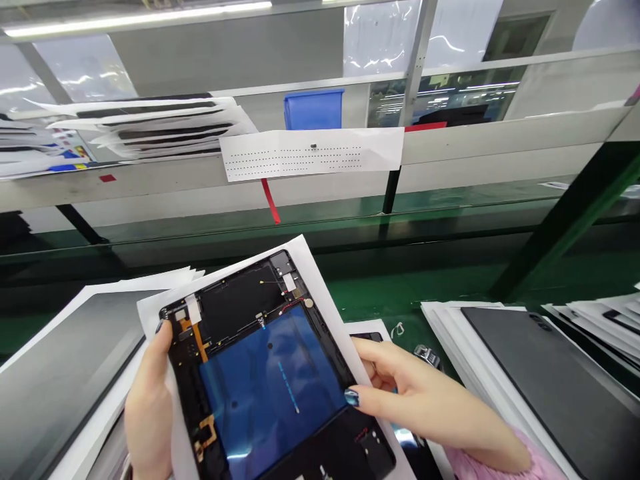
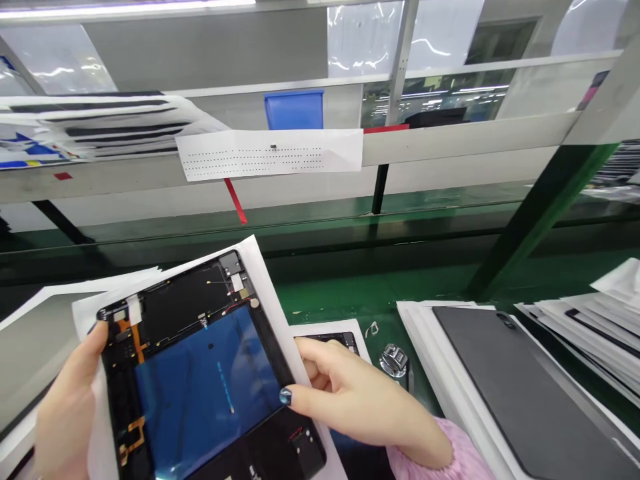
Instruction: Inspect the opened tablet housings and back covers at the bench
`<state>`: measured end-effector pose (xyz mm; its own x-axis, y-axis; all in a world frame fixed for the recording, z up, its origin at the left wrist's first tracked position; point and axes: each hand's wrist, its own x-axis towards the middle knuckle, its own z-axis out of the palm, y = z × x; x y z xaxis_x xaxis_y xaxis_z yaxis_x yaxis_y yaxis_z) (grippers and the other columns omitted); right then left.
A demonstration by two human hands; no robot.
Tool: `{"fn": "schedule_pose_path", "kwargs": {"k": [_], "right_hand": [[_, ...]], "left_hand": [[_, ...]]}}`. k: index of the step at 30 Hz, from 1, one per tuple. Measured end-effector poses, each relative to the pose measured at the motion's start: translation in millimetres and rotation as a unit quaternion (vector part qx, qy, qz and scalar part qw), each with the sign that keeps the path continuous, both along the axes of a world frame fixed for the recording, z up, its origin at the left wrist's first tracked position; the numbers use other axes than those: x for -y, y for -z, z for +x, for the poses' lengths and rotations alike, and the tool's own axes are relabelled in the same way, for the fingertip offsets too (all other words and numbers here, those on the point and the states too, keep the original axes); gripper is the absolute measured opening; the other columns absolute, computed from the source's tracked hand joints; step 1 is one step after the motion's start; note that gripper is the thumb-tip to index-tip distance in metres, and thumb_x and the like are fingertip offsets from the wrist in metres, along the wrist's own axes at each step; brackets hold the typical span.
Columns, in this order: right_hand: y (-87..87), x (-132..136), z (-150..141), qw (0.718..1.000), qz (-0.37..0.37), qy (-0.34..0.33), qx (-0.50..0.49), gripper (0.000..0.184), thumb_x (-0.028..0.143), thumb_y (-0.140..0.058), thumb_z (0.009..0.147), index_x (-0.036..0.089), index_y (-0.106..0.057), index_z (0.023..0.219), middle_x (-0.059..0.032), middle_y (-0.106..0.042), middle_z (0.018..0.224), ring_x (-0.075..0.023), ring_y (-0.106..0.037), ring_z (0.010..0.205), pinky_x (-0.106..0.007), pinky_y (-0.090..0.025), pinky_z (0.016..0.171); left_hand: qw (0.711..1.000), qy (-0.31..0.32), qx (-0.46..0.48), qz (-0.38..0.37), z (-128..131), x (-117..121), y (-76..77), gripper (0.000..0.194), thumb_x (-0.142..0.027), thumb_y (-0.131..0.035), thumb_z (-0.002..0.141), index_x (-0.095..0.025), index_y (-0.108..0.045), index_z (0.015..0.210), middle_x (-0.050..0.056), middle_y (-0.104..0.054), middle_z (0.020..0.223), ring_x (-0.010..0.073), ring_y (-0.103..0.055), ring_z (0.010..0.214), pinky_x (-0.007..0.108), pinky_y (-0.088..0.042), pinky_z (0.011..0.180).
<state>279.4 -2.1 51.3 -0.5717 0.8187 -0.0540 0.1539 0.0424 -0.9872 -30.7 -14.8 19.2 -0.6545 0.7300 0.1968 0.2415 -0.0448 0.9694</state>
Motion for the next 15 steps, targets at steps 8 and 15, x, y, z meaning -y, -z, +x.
{"fn": "schedule_pose_path", "kwargs": {"k": [8, 15], "right_hand": [[11.5, -2, -1, 1.0, 0.01, 0.007, 0.003, 0.023, 0.03, -0.066, 0.089, 0.024, -0.074, 0.11, 0.0016, -0.065, 0.077, -0.0174, -0.062, 0.071, -0.027, -0.053, 0.064], [10.0, -1, 6, 0.997, -0.064, -0.008, -0.04, 0.032, 0.035, -0.064, 0.094, 0.027, -0.067, 0.125, -0.001, -0.072, 0.095, -0.0188, -0.067, 0.082, -0.031, -0.055, 0.079]], "left_hand": [[0.986, -0.051, 0.155, 0.025, 47, -15, -45.6, 0.04, -0.019, -0.057, 0.087, -0.025, -0.071, 0.124, -0.014, -0.064, 0.139, 0.0193, -0.021, 0.152, 0.029, -0.016, 0.125], [0.959, 0.13, 0.253, 0.021, 49, -21, -47.0, 0.03, -0.034, -0.071, 0.081, -0.026, -0.077, 0.109, -0.004, -0.08, 0.115, 0.0304, -0.038, 0.146, 0.036, -0.047, 0.112]]}}
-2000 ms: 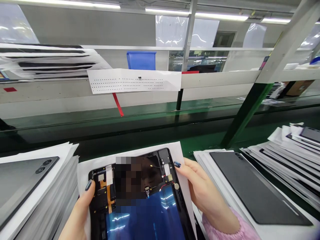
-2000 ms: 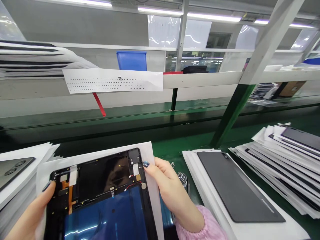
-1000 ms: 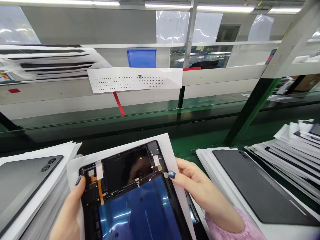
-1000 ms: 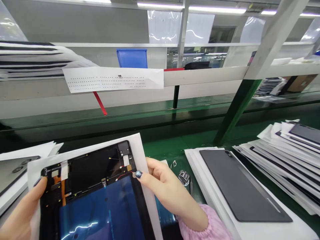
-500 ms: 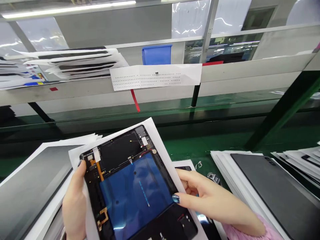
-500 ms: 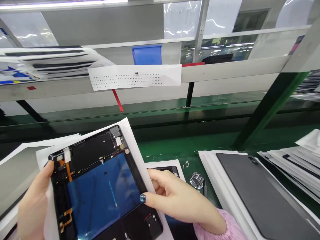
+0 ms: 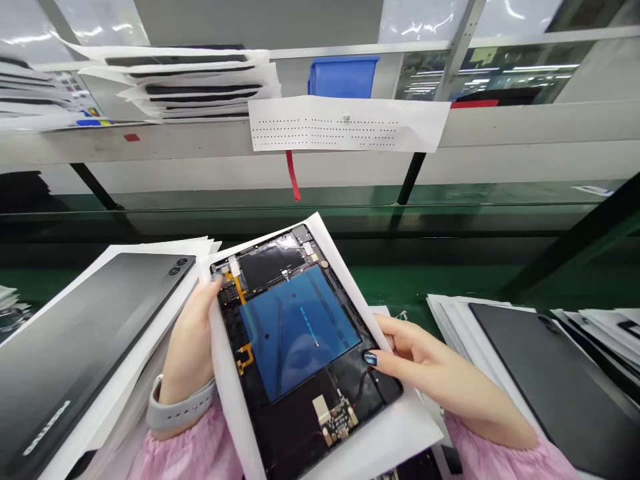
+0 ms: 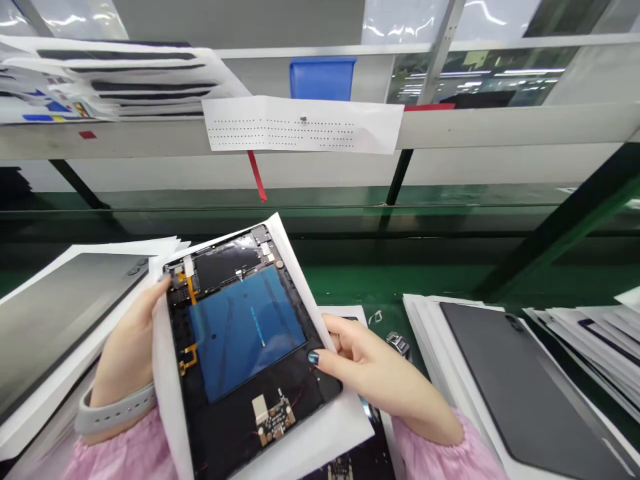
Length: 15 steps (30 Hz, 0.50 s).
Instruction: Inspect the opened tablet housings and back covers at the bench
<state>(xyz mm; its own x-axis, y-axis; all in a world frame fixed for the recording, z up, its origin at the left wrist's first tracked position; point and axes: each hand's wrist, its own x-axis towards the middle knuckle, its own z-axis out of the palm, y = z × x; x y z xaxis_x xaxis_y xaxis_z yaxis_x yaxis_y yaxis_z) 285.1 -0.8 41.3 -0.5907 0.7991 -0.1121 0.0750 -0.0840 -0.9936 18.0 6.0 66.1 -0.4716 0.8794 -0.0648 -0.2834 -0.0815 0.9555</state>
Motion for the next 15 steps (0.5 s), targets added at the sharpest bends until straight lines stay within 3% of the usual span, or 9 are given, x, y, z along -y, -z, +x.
{"fn": "schedule_pose_path", "kwargs": {"k": [3, 6, 8, 12, 15], "right_hand": [[-1.2, 10, 6, 0.999, 0.022, 0.019, 0.014, 0.027, 0.031, -0.064, 0.093, 0.027, -0.069, 0.119, -0.0008, -0.072, 0.094, -0.0195, -0.067, 0.085, -0.03, -0.054, 0.078], [-5.1, 22, 7, 0.988, 0.116, 0.068, 0.082, 0.015, 0.026, -0.062, 0.093, 0.026, -0.073, 0.103, 0.0006, -0.071, 0.086, -0.0184, -0.065, 0.082, -0.027, -0.05, 0.074], [-9.4, 26, 2, 0.98, 0.152, 0.101, 0.084, 0.015, 0.026, -0.061, 0.095, 0.027, -0.071, 0.106, 0.0018, -0.072, 0.086, -0.017, -0.064, 0.081, -0.026, -0.048, 0.073], [-17.4, 24, -14, 0.976, 0.143, 0.161, -0.013, 0.018, 0.031, -0.062, 0.096, 0.026, -0.068, 0.112, 0.0027, -0.072, 0.081, -0.0156, -0.065, 0.082, -0.024, -0.046, 0.071], [-18.7, 21, -23, 0.972, 0.127, 0.186, -0.07, 0.018, 0.036, -0.066, 0.094, 0.023, -0.068, 0.107, 0.0022, -0.071, 0.08, -0.0151, -0.063, 0.077, -0.023, -0.046, 0.069]], "left_hand": [[0.998, 0.049, 0.034, 0.0, 0, 1, 4.1, 0.054, -0.039, -0.086, 0.064, -0.026, -0.075, 0.116, 0.001, -0.082, 0.108, 0.0361, -0.062, 0.127, 0.036, -0.062, 0.091], [0.998, 0.048, 0.034, -0.003, 2, 5, 5.4, 0.062, -0.043, -0.091, 0.055, -0.026, -0.076, 0.113, 0.003, -0.082, 0.107, 0.0371, -0.068, 0.115, 0.032, -0.066, 0.077], [0.998, 0.058, 0.018, -0.003, 2, 9, 6.0, 0.062, -0.046, -0.092, 0.053, -0.027, -0.078, 0.11, 0.002, -0.081, 0.11, 0.0371, -0.071, 0.111, 0.031, -0.067, 0.071], [0.995, 0.094, -0.028, -0.012, -4, 18, 7.6, 0.062, -0.051, -0.09, 0.058, -0.032, -0.075, 0.115, -0.001, -0.08, 0.116, 0.0354, -0.072, 0.109, 0.026, -0.065, 0.059], [0.987, 0.156, -0.022, -0.017, -7, 24, 7.2, 0.06, -0.051, -0.085, 0.069, -0.035, -0.07, 0.124, -0.003, -0.076, 0.125, 0.0349, -0.067, 0.118, 0.031, -0.066, 0.074]]}}
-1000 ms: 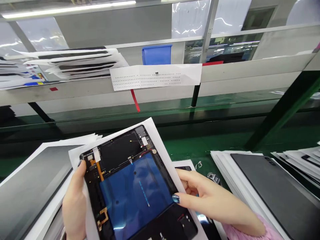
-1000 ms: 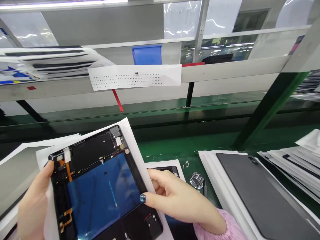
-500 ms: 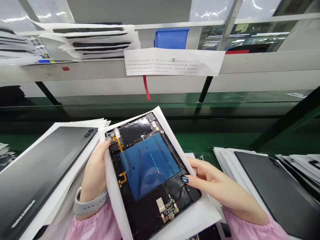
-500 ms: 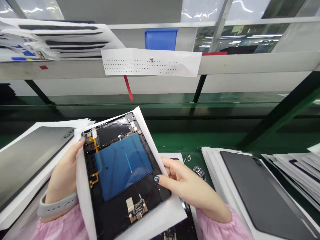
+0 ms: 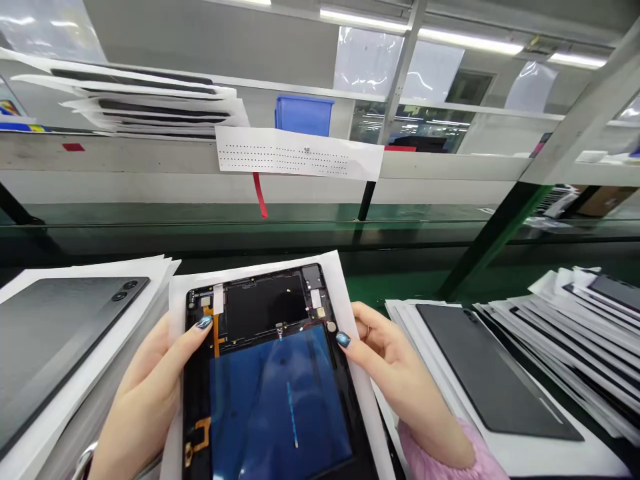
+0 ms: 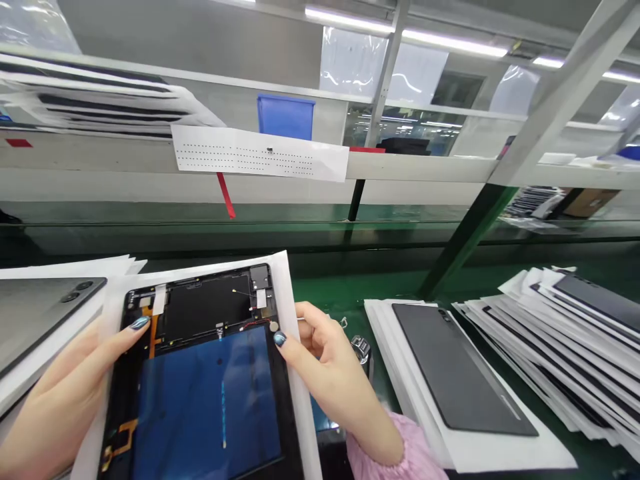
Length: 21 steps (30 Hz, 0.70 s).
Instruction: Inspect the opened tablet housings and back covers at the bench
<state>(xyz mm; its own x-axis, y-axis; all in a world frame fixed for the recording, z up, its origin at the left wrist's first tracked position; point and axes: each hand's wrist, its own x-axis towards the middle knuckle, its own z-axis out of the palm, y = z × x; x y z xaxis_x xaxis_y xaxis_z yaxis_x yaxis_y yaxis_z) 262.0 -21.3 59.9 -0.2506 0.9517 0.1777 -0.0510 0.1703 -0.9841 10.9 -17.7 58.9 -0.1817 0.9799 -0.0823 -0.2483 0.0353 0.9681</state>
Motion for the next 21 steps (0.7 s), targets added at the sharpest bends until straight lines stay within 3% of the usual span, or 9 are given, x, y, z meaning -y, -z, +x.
{"fn": "schedule_pose_path", "kwargs": {"k": [5, 11, 17, 21], "right_hand": [[4.0, -3, -7, 0.999, -0.02, 0.001, -0.044, 0.025, 0.038, -0.072, 0.09, 0.024, -0.065, 0.11, 0.0001, -0.074, 0.095, -0.0183, -0.067, 0.088, -0.027, -0.051, 0.08], [14.6, -12, -11, 0.995, -0.02, 0.004, -0.097, 0.021, 0.034, -0.069, 0.093, 0.025, -0.065, 0.111, 0.0002, -0.075, 0.103, -0.0185, -0.07, 0.096, -0.027, -0.053, 0.084], [38.7, -7, -2, 0.998, -0.06, -0.012, 0.005, 0.038, 0.05, -0.065, 0.093, 0.024, -0.065, 0.121, -0.0052, -0.072, 0.12, -0.0232, -0.065, 0.111, -0.039, -0.049, 0.101], [55.9, 15, 12, 0.989, -0.113, -0.067, 0.067, 0.043, 0.054, -0.066, 0.091, 0.021, -0.072, 0.118, -0.0072, -0.074, 0.109, -0.0252, -0.068, 0.101, -0.041, -0.054, 0.093]], "left_hand": [[1.0, 0.012, -0.012, 0.019, 3, 0, 0.1, 0.057, -0.054, -0.083, 0.072, -0.034, -0.069, 0.124, -0.002, -0.075, 0.125, 0.0363, -0.059, 0.127, 0.038, -0.059, 0.095], [0.999, 0.021, -0.03, 0.04, 10, -6, 1.5, 0.044, -0.045, -0.077, 0.081, -0.029, -0.07, 0.121, -0.001, -0.078, 0.116, 0.0302, -0.066, 0.115, 0.031, -0.059, 0.085], [0.998, 0.011, -0.033, 0.059, 9, -17, 3.2, 0.037, -0.038, -0.072, 0.087, -0.025, -0.068, 0.122, 0.001, -0.078, 0.115, 0.0275, -0.066, 0.113, 0.028, -0.057, 0.081], [0.998, 0.005, -0.039, 0.056, 8, -22, 6.8, 0.034, -0.035, -0.07, 0.088, -0.024, -0.068, 0.12, 0.002, -0.078, 0.114, 0.0278, -0.068, 0.109, 0.03, -0.057, 0.081]]}}
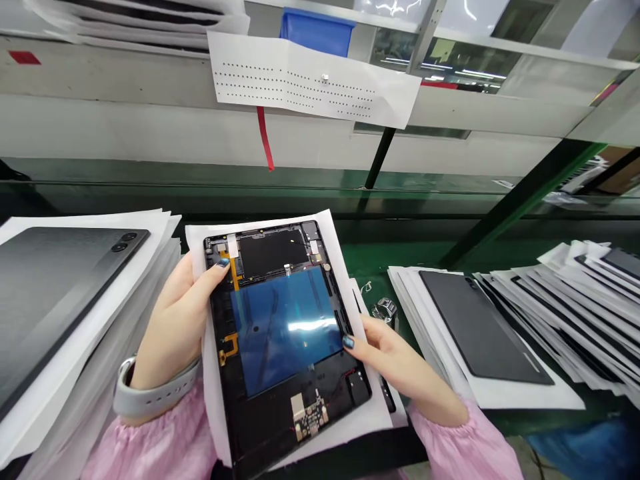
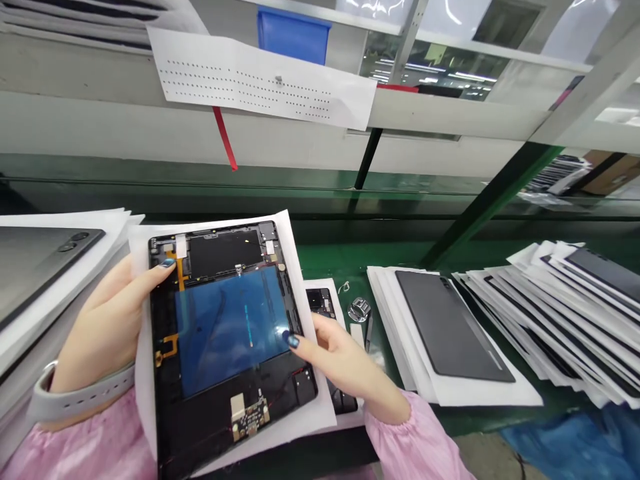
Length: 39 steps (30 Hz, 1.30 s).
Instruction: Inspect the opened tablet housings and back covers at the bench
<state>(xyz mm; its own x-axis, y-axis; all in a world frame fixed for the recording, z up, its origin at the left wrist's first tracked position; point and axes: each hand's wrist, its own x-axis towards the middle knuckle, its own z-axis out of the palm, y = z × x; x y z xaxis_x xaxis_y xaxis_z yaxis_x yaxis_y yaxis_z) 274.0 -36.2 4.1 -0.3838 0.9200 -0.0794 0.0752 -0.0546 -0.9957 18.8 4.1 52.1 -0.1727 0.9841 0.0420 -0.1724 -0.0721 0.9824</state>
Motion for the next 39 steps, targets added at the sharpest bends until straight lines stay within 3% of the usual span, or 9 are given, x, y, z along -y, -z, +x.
{"fn": "schedule_pose_path", "kwargs": {"k": [5, 8, 11, 15, 24, 29, 33, 36, 39], "right_hand": [[19.6, 22, 19, 0.998, -0.046, 0.025, -0.029, 0.038, 0.05, -0.071, 0.089, 0.023, -0.073, 0.117, -0.0058, -0.076, 0.106, -0.0233, -0.07, 0.098, -0.036, -0.054, 0.091], [35.2, 26, 36, 0.994, -0.072, 0.076, -0.044, 0.04, 0.052, -0.074, 0.086, 0.022, -0.075, 0.112, -0.0073, -0.078, 0.1, -0.0255, -0.072, 0.093, -0.038, -0.056, 0.086], [51.4, 27, 56, 0.988, -0.098, 0.117, -0.037, 0.041, 0.053, -0.076, 0.082, 0.022, -0.076, 0.11, -0.0085, -0.079, 0.098, -0.0279, -0.073, 0.093, -0.043, -0.057, 0.088], [67.8, 25, 73, 0.983, -0.127, 0.128, -0.013, 0.042, 0.054, -0.078, 0.08, 0.022, -0.077, 0.108, -0.0093, -0.08, 0.096, -0.0308, -0.073, 0.098, -0.048, -0.054, 0.095], [75.6, 16, 69, 0.985, -0.133, 0.098, 0.045, 0.054, 0.066, -0.075, 0.076, 0.019, -0.078, 0.103, -0.0134, -0.078, 0.109, -0.0344, -0.069, 0.107, -0.051, -0.051, 0.099], [69.4, 15, 68, 0.984, -0.129, 0.083, 0.087, 0.046, 0.061, -0.073, 0.079, 0.018, -0.076, 0.094, -0.0122, -0.077, 0.101, -0.031, -0.071, 0.092, -0.045, -0.055, 0.089], [71.0, 18, 67, 0.972, -0.095, 0.134, 0.166, 0.04, 0.053, -0.069, 0.081, 0.021, -0.064, 0.105, -0.0006, -0.067, 0.072, -0.0239, -0.066, 0.066, -0.035, -0.054, 0.064], [72.6, 20, 64, 0.945, -0.026, 0.15, 0.288, 0.029, 0.049, -0.06, 0.084, 0.024, -0.056, 0.097, 0.0064, -0.048, 0.064, -0.0164, -0.049, 0.045, -0.031, -0.039, 0.048], [70.4, 21, 60, 0.904, 0.032, 0.128, 0.407, 0.023, 0.046, -0.049, 0.087, 0.024, -0.052, 0.092, 0.0056, -0.043, 0.064, -0.0173, -0.047, 0.044, -0.032, -0.035, 0.05]], "left_hand": [[0.994, 0.072, -0.081, -0.013, 3, -4, 7.0, 0.038, -0.036, -0.065, 0.091, -0.027, -0.063, 0.127, -0.002, -0.074, 0.11, 0.0207, -0.066, 0.106, 0.025, -0.054, 0.086], [0.981, 0.1, -0.165, -0.031, 6, -6, 10.4, 0.064, -0.04, -0.062, 0.091, -0.029, -0.04, 0.15, -0.004, -0.067, 0.08, 0.0196, -0.068, 0.083, 0.025, -0.057, 0.066], [0.975, 0.129, -0.172, -0.063, 6, -5, 10.6, 0.083, -0.053, -0.061, 0.088, -0.028, -0.022, 0.158, 0.001, -0.069, 0.092, 0.0231, -0.071, 0.085, 0.033, -0.062, 0.064], [0.966, 0.161, -0.193, -0.064, 5, -3, 7.7, 0.076, -0.063, -0.061, 0.086, -0.028, -0.037, 0.15, 0.01, -0.068, 0.12, 0.026, -0.072, 0.097, 0.039, -0.063, 0.077], [0.958, 0.17, -0.224, -0.058, 6, -2, 4.1, 0.065, -0.063, -0.058, 0.086, -0.025, -0.049, 0.139, 0.01, -0.069, 0.12, 0.0283, -0.071, 0.099, 0.044, -0.058, 0.084], [0.957, 0.17, -0.226, -0.058, 5, 0, 3.2, 0.064, -0.065, -0.058, 0.085, -0.026, -0.052, 0.136, 0.009, -0.07, 0.118, 0.0281, -0.07, 0.098, 0.044, -0.058, 0.084], [0.956, 0.173, -0.23, -0.053, 6, 0, 2.7, 0.06, -0.063, -0.057, 0.087, -0.025, -0.055, 0.133, 0.009, -0.071, 0.116, 0.0274, -0.071, 0.097, 0.042, -0.058, 0.083], [0.956, 0.174, -0.228, -0.054, 6, 0, 3.3, 0.059, -0.064, -0.057, 0.087, -0.024, -0.056, 0.131, 0.009, -0.072, 0.115, 0.027, -0.071, 0.097, 0.042, -0.058, 0.082], [0.956, 0.178, -0.227, -0.051, 5, -1, 3.8, 0.059, -0.065, -0.057, 0.087, -0.025, -0.057, 0.131, 0.008, -0.072, 0.113, 0.0273, -0.071, 0.098, 0.043, -0.059, 0.085]]}}
